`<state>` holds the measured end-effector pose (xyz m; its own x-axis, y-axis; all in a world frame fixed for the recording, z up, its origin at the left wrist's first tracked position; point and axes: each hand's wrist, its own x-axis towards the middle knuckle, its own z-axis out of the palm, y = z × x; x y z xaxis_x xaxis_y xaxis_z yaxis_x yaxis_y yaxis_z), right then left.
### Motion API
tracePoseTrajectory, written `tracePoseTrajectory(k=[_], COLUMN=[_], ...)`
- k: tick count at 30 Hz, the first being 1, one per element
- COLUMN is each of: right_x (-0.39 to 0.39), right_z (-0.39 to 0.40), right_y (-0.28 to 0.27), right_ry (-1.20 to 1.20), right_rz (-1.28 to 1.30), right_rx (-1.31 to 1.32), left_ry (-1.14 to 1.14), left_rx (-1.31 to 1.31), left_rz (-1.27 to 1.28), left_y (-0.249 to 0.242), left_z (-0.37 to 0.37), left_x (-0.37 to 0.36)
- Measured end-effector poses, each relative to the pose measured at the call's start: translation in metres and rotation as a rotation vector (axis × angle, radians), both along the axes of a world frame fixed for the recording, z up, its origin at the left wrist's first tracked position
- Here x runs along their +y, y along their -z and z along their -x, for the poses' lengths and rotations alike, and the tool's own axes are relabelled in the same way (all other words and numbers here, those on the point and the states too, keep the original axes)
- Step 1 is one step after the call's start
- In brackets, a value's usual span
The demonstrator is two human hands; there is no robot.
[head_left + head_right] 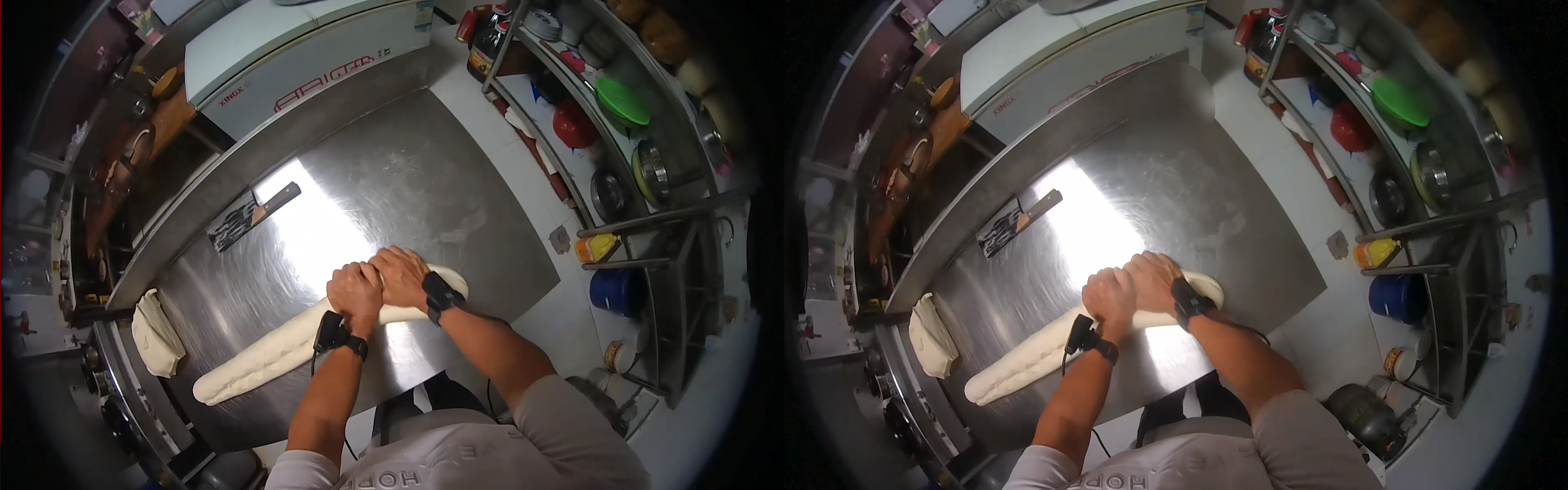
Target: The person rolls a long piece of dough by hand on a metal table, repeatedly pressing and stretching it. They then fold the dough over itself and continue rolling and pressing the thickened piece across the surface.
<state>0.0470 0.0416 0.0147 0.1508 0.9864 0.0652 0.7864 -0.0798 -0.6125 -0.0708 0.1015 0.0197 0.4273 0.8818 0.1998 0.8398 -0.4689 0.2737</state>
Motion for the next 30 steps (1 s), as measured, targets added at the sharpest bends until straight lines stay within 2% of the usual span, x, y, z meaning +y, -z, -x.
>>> tracePoseTrajectory(k=[1, 3, 4, 6, 7, 8, 9, 10, 12, 13, 14, 15, 16, 19, 21, 24, 28, 30], right_x=[0.001, -0.002, -0.009, -0.037, -0.047, -0.077, -0.105, -0.131, -0.163, -0.171, -0.168, -0.155, -0.136, -0.095, -0.073, -0.045, -0.016, -0.003], right_z=[0.002, 0.008, 0.009, 0.021, 0.022, 0.026, 0.028, 0.037, 0.059, 0.064, 0.062, 0.054, 0.044, 0.012, -0.008, -0.028, -0.044, -0.056], right_y=[-0.001, -0.008, -0.013, -0.02, -0.083, -0.087, -0.068, -0.05, -0.042, -0.033, -0.017, -0.014, -0.034, -0.016, -0.012, -0.009, -0.004, 0.005], right_ry=[0.008, 0.14, 0.145, -0.022, -0.185, -0.169, -0.16, -0.076, 0.039, 0.052, 0.085, 0.086, 0.087, 0.059, -0.058, -0.051, -0.039, -0.079], right_rz=[-0.008, -0.259, -0.282, 0.068, 0.39, 0.204, 0.037, -0.13, -0.198, -0.125, -0.203, -0.244, -0.243, -0.19, 0.023, -0.084, -0.146, -0.002], right_rx=[-0.007, -0.045, -0.069, -0.385, -0.224, -0.194, -0.122, -0.186, -0.336, -0.304, -0.273, -0.27, -0.316, -0.22, -0.198, -0.111, -0.127, -0.109], left_ry=[0.006, 0.027, 0.035, 0.169, 0.219, 0.293, 0.267, 0.269, 0.292, 0.346, 0.36, 0.387, 0.378, 0.351, 0.294, 0.196, 0.127, 0.037], left_rx=[0.014, 0.095, 0.071, 0.067, 0.035, -0.142, -0.184, -0.238, -0.163, -0.112, -0.295, -0.369, -0.365, -0.292, -0.178, -0.179, -0.151, -0.093], left_rz=[0.022, 0.136, 0.114, 0.063, 0.036, 0.04, 0.082, 0.113, 0.173, 0.237, -0.054, -0.066, -0.057, -0.005, 0.091, 0.128, 0.074, 0.062], left_y=[0.0, -0.009, -0.013, -0.017, -0.019, -0.021, -0.022, -0.028, -0.024, -0.014, 0.001, 0.004, -0.003, -0.011, -0.011, -0.008, 0.0, 0.01], left_z=[0.0, 0.005, 0.004, 0.023, 0.032, 0.043, 0.049, 0.053, 0.062, 0.067, 0.063, 0.055, 0.044, 0.017, 0.001, -0.022, -0.042, -0.053], left_x=[0.003, -0.004, -0.006, -0.029, -0.042, -0.062, -0.087, -0.116, -0.148, -0.151, -0.152, -0.138, -0.123, -0.084, -0.064, -0.039, -0.017, -0.007])
